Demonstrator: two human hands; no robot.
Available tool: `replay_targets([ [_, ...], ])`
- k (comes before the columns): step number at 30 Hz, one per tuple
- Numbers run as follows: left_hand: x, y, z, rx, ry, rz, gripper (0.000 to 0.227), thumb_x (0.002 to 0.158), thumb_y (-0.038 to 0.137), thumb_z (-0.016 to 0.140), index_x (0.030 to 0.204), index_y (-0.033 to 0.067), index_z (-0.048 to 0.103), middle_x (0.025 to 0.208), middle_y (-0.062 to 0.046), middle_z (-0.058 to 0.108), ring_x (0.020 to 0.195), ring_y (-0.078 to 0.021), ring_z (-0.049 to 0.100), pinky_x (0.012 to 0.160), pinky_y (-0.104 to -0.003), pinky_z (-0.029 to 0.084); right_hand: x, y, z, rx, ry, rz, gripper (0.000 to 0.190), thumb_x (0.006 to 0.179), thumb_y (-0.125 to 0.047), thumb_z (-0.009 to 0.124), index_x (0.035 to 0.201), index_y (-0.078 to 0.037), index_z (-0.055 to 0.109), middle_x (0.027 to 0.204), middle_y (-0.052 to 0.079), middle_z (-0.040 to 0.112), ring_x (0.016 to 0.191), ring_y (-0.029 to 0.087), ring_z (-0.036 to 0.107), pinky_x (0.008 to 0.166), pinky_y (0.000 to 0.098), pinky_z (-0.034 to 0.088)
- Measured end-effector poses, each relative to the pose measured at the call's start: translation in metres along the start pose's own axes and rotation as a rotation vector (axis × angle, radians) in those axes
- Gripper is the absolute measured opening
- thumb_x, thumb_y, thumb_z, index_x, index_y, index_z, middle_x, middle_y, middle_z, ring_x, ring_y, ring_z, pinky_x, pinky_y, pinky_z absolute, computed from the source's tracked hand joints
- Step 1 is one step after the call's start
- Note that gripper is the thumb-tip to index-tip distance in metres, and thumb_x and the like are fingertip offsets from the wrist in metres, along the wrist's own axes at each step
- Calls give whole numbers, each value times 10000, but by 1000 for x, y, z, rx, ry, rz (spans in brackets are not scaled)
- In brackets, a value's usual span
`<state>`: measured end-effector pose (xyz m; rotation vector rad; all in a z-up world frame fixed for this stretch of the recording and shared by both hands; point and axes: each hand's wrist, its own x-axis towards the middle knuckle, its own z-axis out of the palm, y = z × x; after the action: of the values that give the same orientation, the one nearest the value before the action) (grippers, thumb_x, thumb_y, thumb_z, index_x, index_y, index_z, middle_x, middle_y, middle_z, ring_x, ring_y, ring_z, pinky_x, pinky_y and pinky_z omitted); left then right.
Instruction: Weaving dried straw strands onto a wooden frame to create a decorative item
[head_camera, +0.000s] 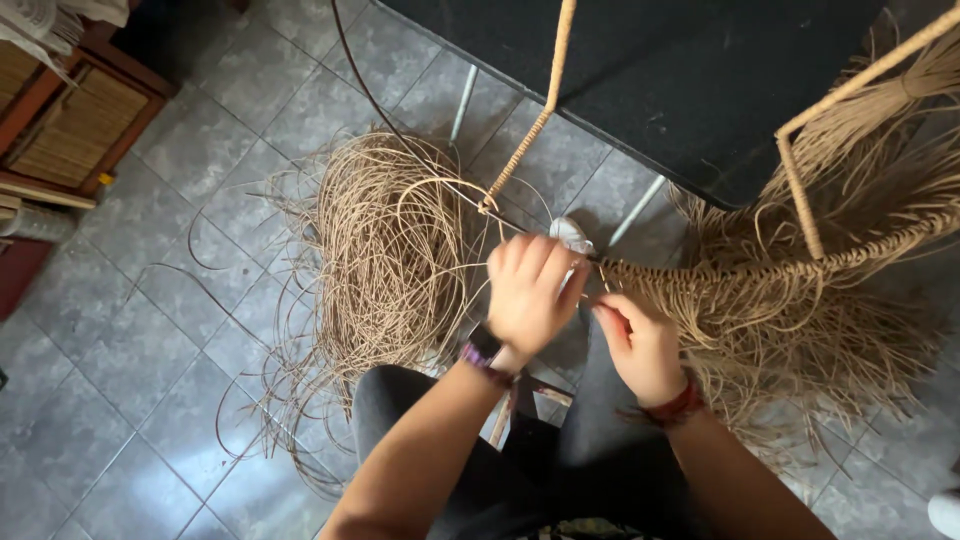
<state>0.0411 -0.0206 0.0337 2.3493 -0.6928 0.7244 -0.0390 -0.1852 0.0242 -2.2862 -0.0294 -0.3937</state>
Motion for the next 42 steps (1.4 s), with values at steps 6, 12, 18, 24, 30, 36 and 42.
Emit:
replay_targets([
  [6,-75,5,-4,-205,-51,155,168,961,283,590,990,132,659,1089,-120,595,1011,-382,575,826,-482,474,-2,1,10,848,-265,650,214,1036,-119,537,960,15,686,564,-78,334,474,-15,308,385,135,257],
  [12,-108,-6,-7,-835,-290,-76,368,1022,357,424,770,186,631,686,-51,641,634,-346,657,569,-429,541,-4,4,11,375,-114,207,133,993,-112,682,979,-37,790,822,117,794,754,181,758,655,319,599],
  [18,-81,6,-50,-956,-929,-727,470,976,298,625,1410,160,508,813,-232,694,582,-375,652,490,-481,490,-8,6,17,203,15,182,64,935,-178,791,939,-118,814,743,68,764,648,175,727,586,299,587],
  [24,-106,-26,48,-1616,-1005,-729,257,1045,420,573,1038,213,726,928,46,729,927,-86,706,854,-229,507,-8,17,19,277,-35,349,132,962,-225,762,881,-129,804,541,30,632,530,85,507,484,241,469],
  [30,-41,-9,10,-1570,-1099,-30,370,1138,237,409,1292,68,700,1181,-72,700,1169,-148,621,1100,-259,459,-5,8,12,405,-30,434,125,948,-188,773,878,-90,808,493,42,578,488,85,484,437,256,445],
  [36,-89,14,-4,-1509,-1362,-280,287,1055,241,565,939,76,770,849,-87,731,892,-216,693,909,-374,537,-17,36,25,511,-70,459,144,968,-179,739,875,-84,794,506,55,592,425,88,512,403,209,432],
  [42,-113,-10,25,-1292,-1443,-17,249,757,333,866,732,172,677,703,-6,684,702,-209,655,759,-356,551,-16,30,26,494,-58,412,93,949,-128,746,913,-72,811,493,60,577,458,94,507,426,221,428],
])
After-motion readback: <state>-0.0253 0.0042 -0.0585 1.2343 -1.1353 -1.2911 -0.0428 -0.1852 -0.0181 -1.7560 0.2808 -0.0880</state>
